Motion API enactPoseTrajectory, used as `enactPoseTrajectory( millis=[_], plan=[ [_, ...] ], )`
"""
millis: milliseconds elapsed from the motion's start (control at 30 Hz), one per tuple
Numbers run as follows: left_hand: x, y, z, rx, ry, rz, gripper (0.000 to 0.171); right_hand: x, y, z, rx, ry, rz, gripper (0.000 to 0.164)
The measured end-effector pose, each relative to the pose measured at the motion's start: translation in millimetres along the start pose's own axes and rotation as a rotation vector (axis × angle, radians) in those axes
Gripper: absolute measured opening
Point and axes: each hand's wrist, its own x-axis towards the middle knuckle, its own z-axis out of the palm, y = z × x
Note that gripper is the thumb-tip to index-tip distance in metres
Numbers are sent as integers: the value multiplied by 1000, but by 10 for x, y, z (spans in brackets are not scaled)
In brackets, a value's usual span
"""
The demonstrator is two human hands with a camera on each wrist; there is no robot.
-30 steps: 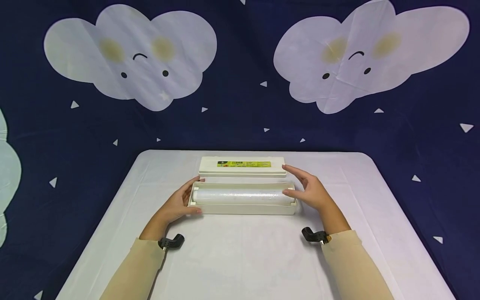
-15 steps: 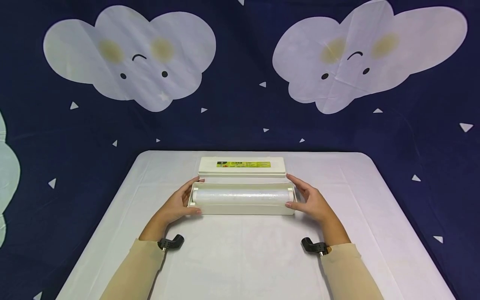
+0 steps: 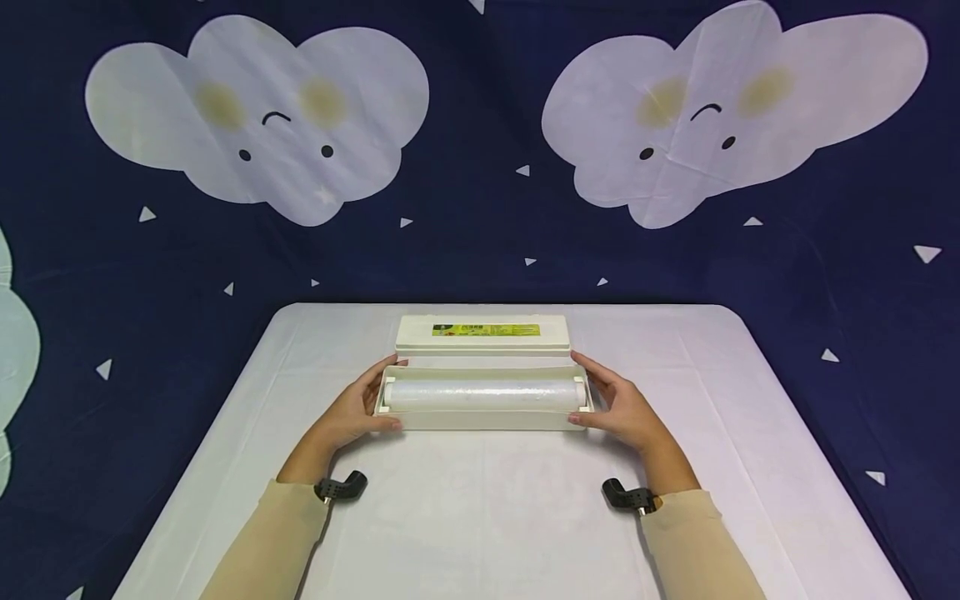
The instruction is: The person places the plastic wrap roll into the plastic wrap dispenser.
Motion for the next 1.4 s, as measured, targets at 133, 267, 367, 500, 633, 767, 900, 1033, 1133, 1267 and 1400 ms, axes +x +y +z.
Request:
enactPoseTrajectory(
  millis=[133,267,367,500,633,767,900,1033,1133,1267,1400],
  plan=[
    [-14,13,12,9,3,-2,120,-11,-14,31,28,1,18,102],
    [-18,18,12,6,6,-2,121,-19,-20,47,49,-5,23,101],
    [-15,16,4,17,6,-4,121,-20,-6,48,57,-9,21,101],
    [-10,4,-4,26,4,-1,120,-25,9,50,71,-19,10,101],
    [-1,-13,-9,25,2,11,119,-31,20,50,74,-25,-2,100],
    [-1,-4,-8,24,-3,16,119,-34,34,50,60,-22,0,99],
    [1,14,-7,17,-1,7,121,-33,42,58,66,-11,4,100],
    [11,27,-3,14,-6,-2,121,-41,55,52,77,-9,5,100],
    [15,24,-16,19,-18,-1,120,-42,61,50,91,-11,13,100],
    [16,37,-38,16,-31,21,116,-38,49,55,123,-16,19,99],
    [40,42,-67,-20,-26,49,100,-37,38,56,135,-23,15,100]
  ],
)
